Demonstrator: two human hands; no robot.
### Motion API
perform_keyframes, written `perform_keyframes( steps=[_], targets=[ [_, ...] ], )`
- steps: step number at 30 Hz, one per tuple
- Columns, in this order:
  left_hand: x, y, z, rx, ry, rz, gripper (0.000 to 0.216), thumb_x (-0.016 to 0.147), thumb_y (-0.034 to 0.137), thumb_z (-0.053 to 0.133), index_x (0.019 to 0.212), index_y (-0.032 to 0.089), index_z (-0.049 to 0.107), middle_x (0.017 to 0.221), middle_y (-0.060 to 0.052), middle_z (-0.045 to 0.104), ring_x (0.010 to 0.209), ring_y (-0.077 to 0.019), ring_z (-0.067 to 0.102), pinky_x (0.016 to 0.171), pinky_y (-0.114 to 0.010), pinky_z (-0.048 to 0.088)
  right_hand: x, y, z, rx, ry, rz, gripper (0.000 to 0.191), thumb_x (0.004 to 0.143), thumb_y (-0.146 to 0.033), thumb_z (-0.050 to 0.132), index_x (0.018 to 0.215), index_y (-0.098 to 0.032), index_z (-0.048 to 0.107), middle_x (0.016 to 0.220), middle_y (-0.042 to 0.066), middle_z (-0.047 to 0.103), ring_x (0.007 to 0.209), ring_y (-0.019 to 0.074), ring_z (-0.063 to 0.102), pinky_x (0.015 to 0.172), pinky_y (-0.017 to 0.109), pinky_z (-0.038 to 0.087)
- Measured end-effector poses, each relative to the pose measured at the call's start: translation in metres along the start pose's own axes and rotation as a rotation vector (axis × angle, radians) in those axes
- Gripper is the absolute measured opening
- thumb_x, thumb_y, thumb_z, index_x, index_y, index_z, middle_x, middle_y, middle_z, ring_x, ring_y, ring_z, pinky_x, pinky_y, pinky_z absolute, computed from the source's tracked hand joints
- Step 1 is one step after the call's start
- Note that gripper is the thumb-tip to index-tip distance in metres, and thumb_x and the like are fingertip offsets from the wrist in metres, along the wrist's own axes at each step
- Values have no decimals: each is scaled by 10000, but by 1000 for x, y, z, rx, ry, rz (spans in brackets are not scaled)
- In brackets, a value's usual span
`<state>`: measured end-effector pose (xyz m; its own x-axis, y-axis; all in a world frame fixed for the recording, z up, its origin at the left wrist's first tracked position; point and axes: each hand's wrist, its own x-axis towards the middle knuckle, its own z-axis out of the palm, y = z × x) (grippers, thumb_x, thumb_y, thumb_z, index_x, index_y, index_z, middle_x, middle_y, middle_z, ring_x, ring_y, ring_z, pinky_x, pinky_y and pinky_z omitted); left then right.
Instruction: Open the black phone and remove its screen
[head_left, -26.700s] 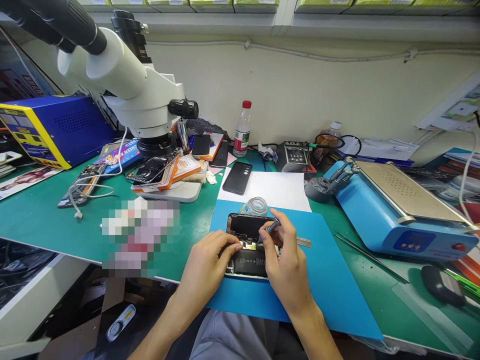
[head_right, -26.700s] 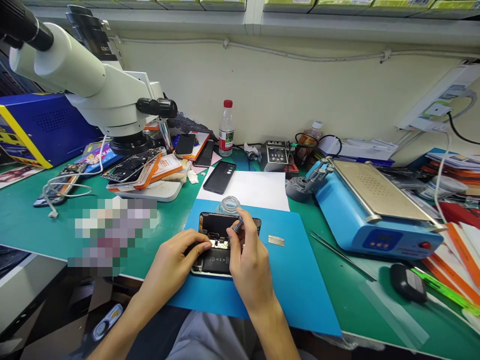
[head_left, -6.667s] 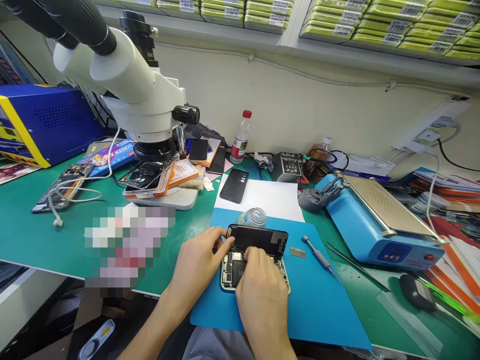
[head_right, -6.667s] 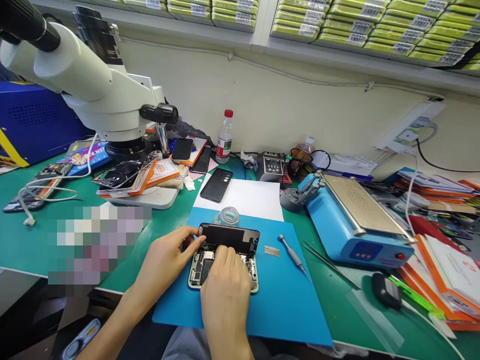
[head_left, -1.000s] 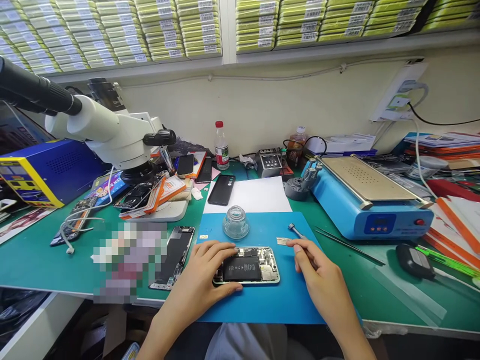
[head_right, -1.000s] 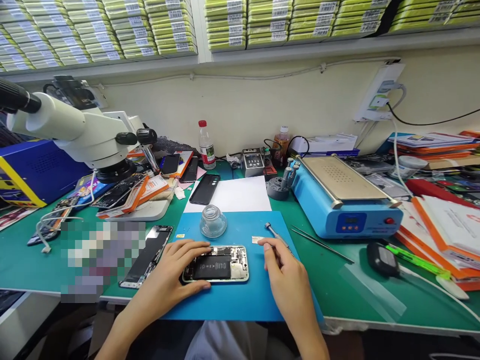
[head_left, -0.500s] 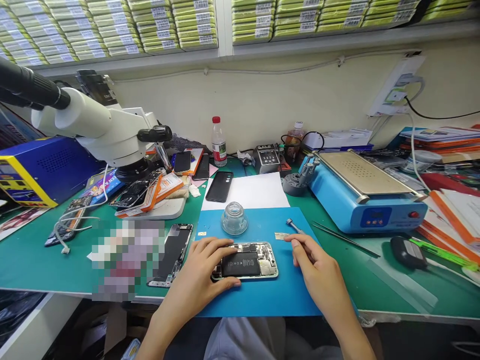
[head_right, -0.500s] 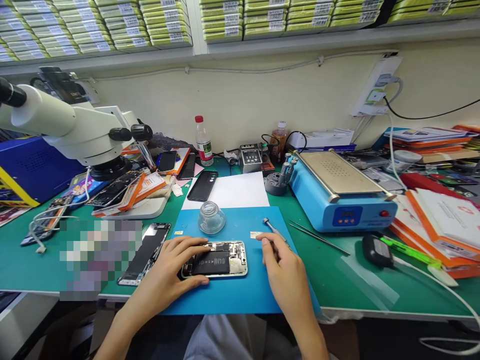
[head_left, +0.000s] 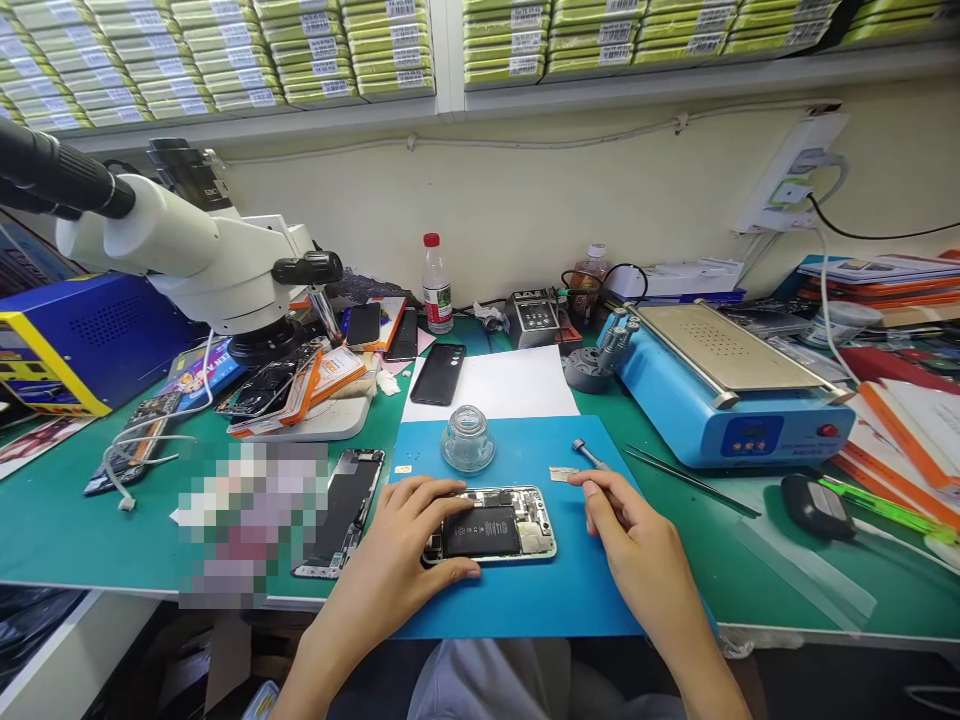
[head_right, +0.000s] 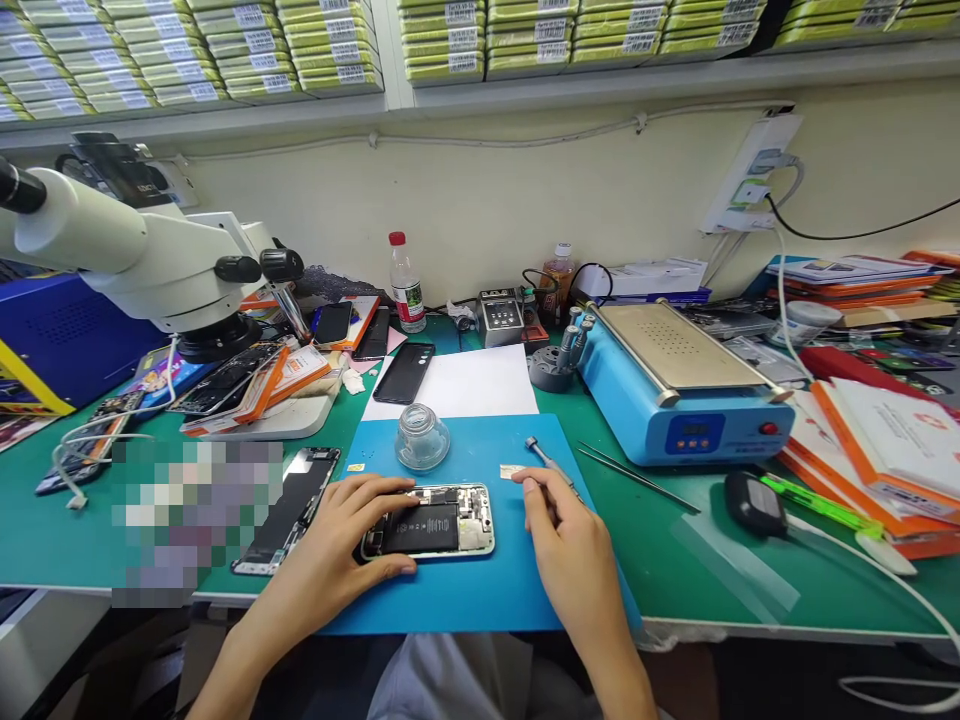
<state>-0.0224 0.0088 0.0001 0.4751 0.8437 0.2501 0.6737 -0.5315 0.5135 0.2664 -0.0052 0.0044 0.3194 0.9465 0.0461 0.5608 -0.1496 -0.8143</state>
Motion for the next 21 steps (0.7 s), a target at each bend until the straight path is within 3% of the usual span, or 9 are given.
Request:
perform_keyframes(
  steps=[7,11,13,15,21],
  targets=[
    [-2,1,2,-67,20,-119,707,863,301,901,1462,370,532,1480,-30,628,1401,-334,522,1134,-505,500,1,-3,0,-6,8,20,465,966,-621,482,1112,-292,776,642,0,603,528,194,525,498,314,394],
    [-5,3,0,-68,79,-78,415,905,309,853,1214,289,577,1494,-64,603,1383,-334,513,1123,-503,469,1,-5,-1,3,21,9,455,947,-609,492,1077,-289,790,631,4,609,539,197,541,500,310,395],
    [-6,4,-1,-55,119,-66,192,995,297,739,1027,262,553,1379,-64,638,1289,-306,556,1072,-478,470,0,-6,-1,5,22,8,462,948,-605,486,1078,-284,791,630,4,612,532,194,537,498,308,395],
    [-6,4,-1,-35,134,-59,170,1063,265,626,930,250,521,1211,-47,658,1175,-274,585,1021,-452,465,0,-7,-2,3,21,8,462,950,-600,484,1084,-281,790,635,3,619,532,192,537,498,305,395],
    [-4,4,2,28,111,-9,35,1063,251,647,1075,281,663,1155,-30,650,1137,-275,576,999,-439,428,0,-8,-2,15,24,9,454,954,-592,487,1101,-280,782,627,-5,608,536,190,533,507,301,388]
  ],
)
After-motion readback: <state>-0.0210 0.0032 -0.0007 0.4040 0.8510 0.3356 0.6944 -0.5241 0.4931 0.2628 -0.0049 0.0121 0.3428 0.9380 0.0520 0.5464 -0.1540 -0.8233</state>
